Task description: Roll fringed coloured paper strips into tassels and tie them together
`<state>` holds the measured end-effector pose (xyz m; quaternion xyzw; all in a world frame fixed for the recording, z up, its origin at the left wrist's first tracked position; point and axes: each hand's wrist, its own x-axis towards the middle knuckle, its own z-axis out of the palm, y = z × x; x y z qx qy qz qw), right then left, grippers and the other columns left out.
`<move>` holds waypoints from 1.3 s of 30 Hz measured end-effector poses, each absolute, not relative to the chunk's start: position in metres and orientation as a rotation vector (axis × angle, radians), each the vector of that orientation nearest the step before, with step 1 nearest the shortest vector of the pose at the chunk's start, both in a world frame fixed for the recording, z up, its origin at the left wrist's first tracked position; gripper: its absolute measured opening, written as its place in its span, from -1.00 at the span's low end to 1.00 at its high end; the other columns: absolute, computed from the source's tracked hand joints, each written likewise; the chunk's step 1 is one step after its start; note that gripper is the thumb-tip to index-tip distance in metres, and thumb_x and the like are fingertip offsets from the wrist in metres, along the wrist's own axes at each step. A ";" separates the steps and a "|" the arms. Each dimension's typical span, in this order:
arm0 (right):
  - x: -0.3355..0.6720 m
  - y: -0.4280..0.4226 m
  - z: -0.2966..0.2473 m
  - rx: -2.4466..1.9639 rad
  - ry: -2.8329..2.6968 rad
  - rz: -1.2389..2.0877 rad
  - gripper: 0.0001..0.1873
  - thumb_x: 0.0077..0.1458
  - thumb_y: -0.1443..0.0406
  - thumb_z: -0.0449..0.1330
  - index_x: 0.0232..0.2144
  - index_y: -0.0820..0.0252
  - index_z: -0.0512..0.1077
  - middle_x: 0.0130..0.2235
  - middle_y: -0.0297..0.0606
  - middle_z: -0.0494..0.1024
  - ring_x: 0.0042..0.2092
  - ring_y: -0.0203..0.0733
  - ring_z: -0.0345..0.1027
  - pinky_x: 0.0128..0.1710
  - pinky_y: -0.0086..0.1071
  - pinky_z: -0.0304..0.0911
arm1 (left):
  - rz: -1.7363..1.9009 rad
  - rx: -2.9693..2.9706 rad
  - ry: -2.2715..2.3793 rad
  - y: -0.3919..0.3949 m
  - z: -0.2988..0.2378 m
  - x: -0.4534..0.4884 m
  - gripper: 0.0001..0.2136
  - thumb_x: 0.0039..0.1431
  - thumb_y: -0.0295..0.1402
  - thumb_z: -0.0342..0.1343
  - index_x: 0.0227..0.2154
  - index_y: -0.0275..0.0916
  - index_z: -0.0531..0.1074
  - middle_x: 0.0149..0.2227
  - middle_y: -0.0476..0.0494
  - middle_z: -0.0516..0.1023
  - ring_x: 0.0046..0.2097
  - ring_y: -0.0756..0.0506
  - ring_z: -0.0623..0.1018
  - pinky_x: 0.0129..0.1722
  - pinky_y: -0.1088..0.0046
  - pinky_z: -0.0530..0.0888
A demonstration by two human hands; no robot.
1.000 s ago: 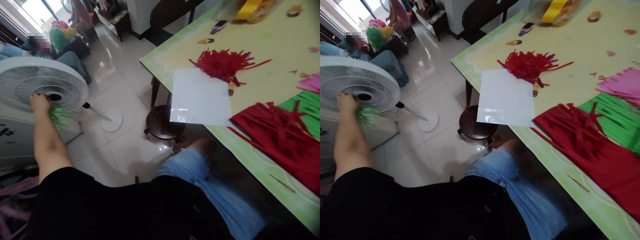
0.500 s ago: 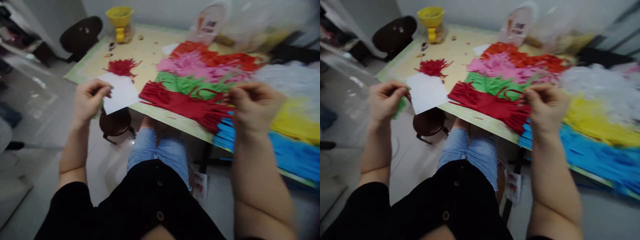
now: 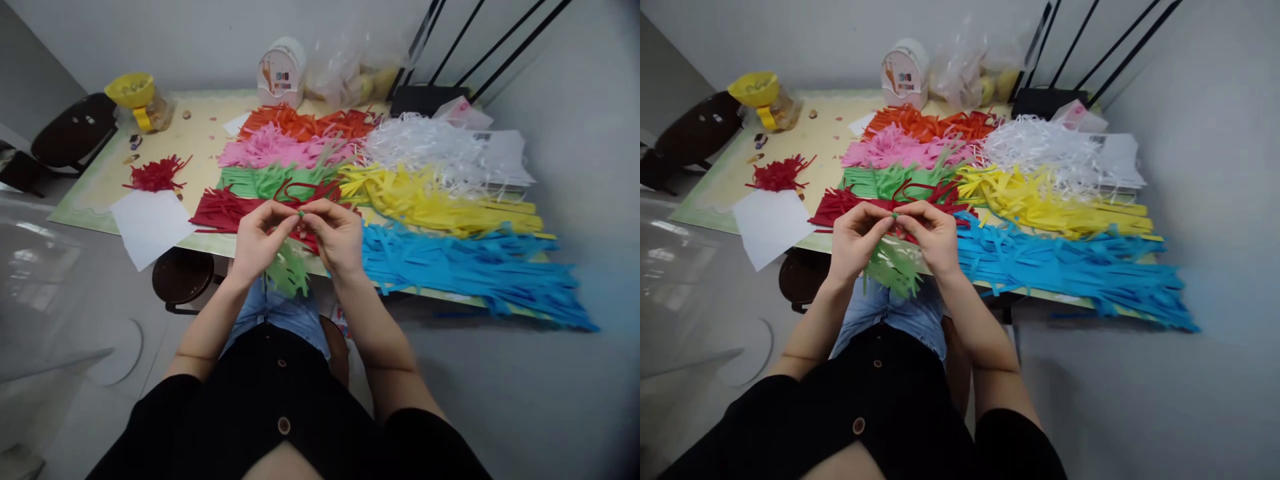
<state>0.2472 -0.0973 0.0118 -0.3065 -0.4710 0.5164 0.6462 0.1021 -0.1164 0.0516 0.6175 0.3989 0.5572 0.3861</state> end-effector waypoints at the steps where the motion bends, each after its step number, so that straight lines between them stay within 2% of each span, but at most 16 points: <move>1: 0.251 -0.095 0.009 -0.679 -1.056 1.188 -0.59 -0.09 -0.08 0.54 -0.35 0.06 0.66 -0.37 -0.37 0.60 -0.49 -0.33 0.41 -0.45 -0.39 0.45 | 1.398 1.604 1.048 -0.115 0.053 0.106 -0.72 0.22 -0.11 0.36 -0.35 -0.24 0.56 -0.36 -0.07 0.65 -0.33 -0.01 0.63 -0.25 0.45 0.58; 5: 0.267 -0.088 0.000 -0.714 -1.040 1.135 -0.66 -0.01 -0.04 0.49 -0.37 0.06 0.66 -0.36 -0.32 0.61 -0.42 -0.27 0.44 -0.40 -0.35 0.46 | 1.351 1.714 1.147 -0.107 0.054 0.126 -0.84 0.25 -0.25 0.32 -0.36 -0.23 0.55 -0.36 -0.07 0.66 -0.32 -0.02 0.63 -0.25 0.47 0.56; 8: 0.282 -0.084 0.000 -0.784 -1.074 1.000 -0.78 0.06 0.07 0.47 -0.41 0.06 0.64 -0.37 -0.30 0.62 -0.39 -0.24 0.45 -0.40 -0.34 0.45 | 1.315 1.802 1.195 -0.099 0.052 0.141 -0.90 0.24 -0.34 0.29 -0.37 -0.22 0.56 -0.36 -0.06 0.67 -0.32 -0.02 0.63 -0.26 0.48 0.56; 12: 0.298 -0.079 0.007 -0.841 -1.169 0.858 -0.92 0.13 0.25 0.41 -0.42 0.05 0.65 -0.38 -0.31 0.63 -0.34 -0.22 0.48 -0.35 -0.35 0.46 | 1.312 1.928 1.246 -0.090 0.050 0.149 -0.92 0.25 -0.38 0.27 -0.37 -0.20 0.56 -0.36 -0.06 0.68 -0.32 -0.02 0.64 -0.26 0.50 0.55; 15: 0.306 -0.074 0.012 -0.838 -1.253 0.888 -0.94 0.12 0.31 0.41 -0.37 0.01 0.68 -0.34 -0.31 0.67 -0.28 -0.21 0.53 -0.28 -0.34 0.50 | 1.281 1.959 1.256 -0.086 0.052 0.146 -0.94 0.27 -0.38 0.26 -0.35 -0.19 0.56 -0.34 -0.06 0.69 -0.31 -0.03 0.65 -0.25 0.50 0.56; 18: 0.308 -0.071 0.011 -0.839 -1.268 1.003 -0.97 0.10 0.27 0.43 -0.35 0.00 0.70 -0.33 -0.31 0.66 -0.30 -0.21 0.53 -0.34 -0.34 0.50 | 1.222 1.991 1.211 -0.084 0.056 0.142 -0.94 0.27 -0.38 0.26 -0.34 -0.19 0.57 -0.33 -0.06 0.69 -0.30 -0.04 0.65 -0.23 0.48 0.56; 22: 0.308 -0.072 0.003 -0.794 -1.142 1.152 -0.93 0.06 0.25 0.46 -0.33 -0.03 0.71 -0.35 -0.36 0.64 -0.45 -0.29 0.44 -0.45 -0.36 0.47 | 1.180 1.991 1.137 -0.080 0.057 0.140 -0.94 0.28 -0.42 0.24 -0.32 -0.19 0.58 -0.31 -0.08 0.69 -0.27 -0.04 0.65 -0.20 0.47 0.55; 26: 0.307 -0.079 -0.001 -0.864 -1.146 1.024 -0.93 0.07 0.28 0.45 -0.33 -0.03 0.72 -0.34 -0.34 0.65 -0.42 -0.27 0.46 -0.43 -0.36 0.50 | 1.188 1.929 1.032 -0.076 0.049 0.142 -0.93 0.27 -0.43 0.27 -0.35 -0.21 0.56 -0.33 -0.07 0.67 -0.28 -0.02 0.63 -0.24 0.51 0.53; 31: 0.305 -0.084 0.003 -0.950 -1.227 0.928 -0.96 0.09 0.24 0.43 -0.35 0.00 0.71 -0.34 -0.30 0.66 -0.42 -0.25 0.47 -0.43 -0.33 0.51 | 1.248 1.926 1.195 -0.082 0.035 0.143 -0.93 0.30 -0.39 0.22 -0.32 -0.21 0.54 -0.31 -0.09 0.63 -0.30 -0.02 0.60 -0.25 0.48 0.53; 39: 0.286 -0.082 0.000 -0.923 -1.261 1.164 -0.88 0.09 0.18 0.44 -0.40 0.09 0.68 -0.41 -0.35 0.62 -0.51 -0.35 0.41 -0.49 -0.45 0.43 | 1.319 1.903 1.339 -0.104 0.026 0.124 -0.97 0.29 -0.40 0.20 -0.29 -0.19 0.52 -0.27 -0.09 0.65 -0.24 -0.03 0.61 -0.19 0.44 0.54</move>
